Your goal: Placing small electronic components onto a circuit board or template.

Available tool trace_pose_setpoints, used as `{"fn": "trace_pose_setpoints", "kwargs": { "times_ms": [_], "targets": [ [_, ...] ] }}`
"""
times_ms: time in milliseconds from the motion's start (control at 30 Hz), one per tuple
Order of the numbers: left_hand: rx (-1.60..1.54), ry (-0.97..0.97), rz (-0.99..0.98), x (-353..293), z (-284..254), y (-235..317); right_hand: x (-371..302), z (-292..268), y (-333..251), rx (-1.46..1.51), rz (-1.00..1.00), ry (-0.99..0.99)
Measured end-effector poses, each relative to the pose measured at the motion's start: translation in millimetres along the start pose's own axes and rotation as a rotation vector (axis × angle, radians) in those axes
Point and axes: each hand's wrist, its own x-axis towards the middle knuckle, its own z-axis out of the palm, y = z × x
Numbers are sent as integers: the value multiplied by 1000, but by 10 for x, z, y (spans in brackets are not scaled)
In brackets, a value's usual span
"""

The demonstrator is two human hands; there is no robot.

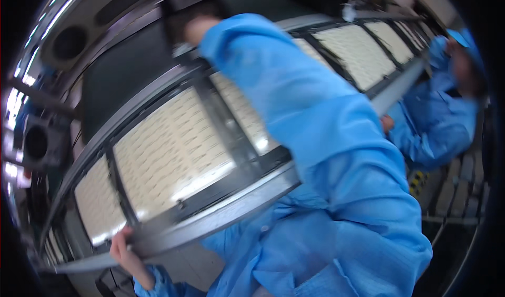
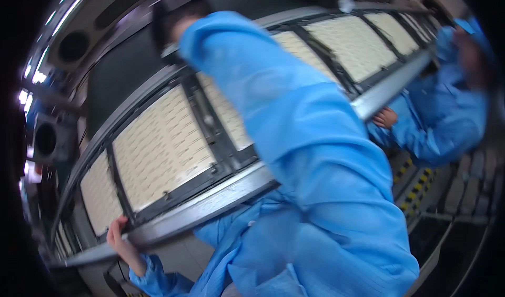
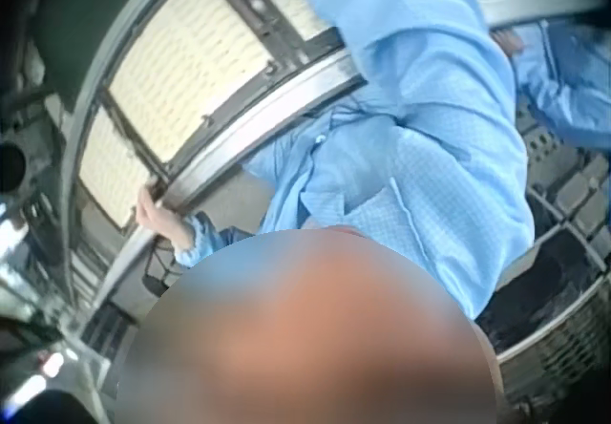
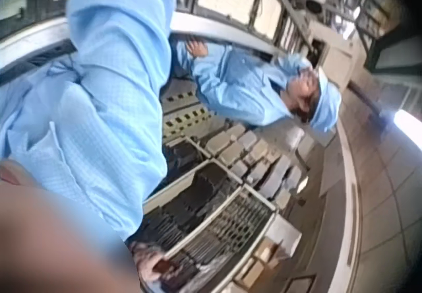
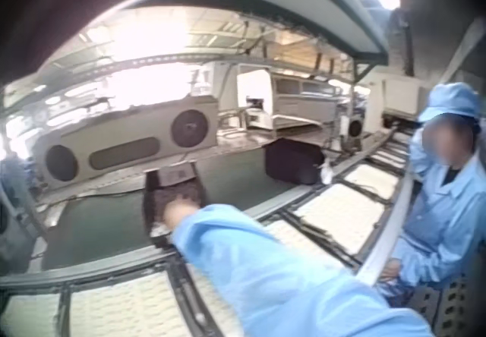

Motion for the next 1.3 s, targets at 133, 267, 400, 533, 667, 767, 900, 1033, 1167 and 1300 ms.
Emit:
{"fn": "trace_pose_setpoints", "kwargs": {
  "times_ms": [133,267,400,533,667,767,900,1033,1167,1300],
  "targets": [
    [111,2,-47,-83,-507,-180,-237,-810,-868,318,151,64],
    [117,-47,-91,-47,-226,103,-321,-822,-583,276,202,-11],
    [100,24,1,-115,-66,266,-321,-811,-580,287,163,-58],
    [153,27,50,-133,-47,266,-357,-835,-537,291,112,-96],
    [789,102,150,-41,-43,453,-522,-1114,-613,289,83,-86],
    [1152,244,281,25,-58,348,-483,-1133,-638,75,-71,-10],
    [1199,235,237,32,67,153,-280,-1016,-583,-2,-164,11],
    [1129,394,346,-16,312,200,-197,-969,-543,-22,-153,6],
    [1156,466,359,1,425,161,-203,-782,137,104,-545,31],
    [1255,543,201,-241,-36,113,554,-173,896,427,-1479,176]
  ]
}}
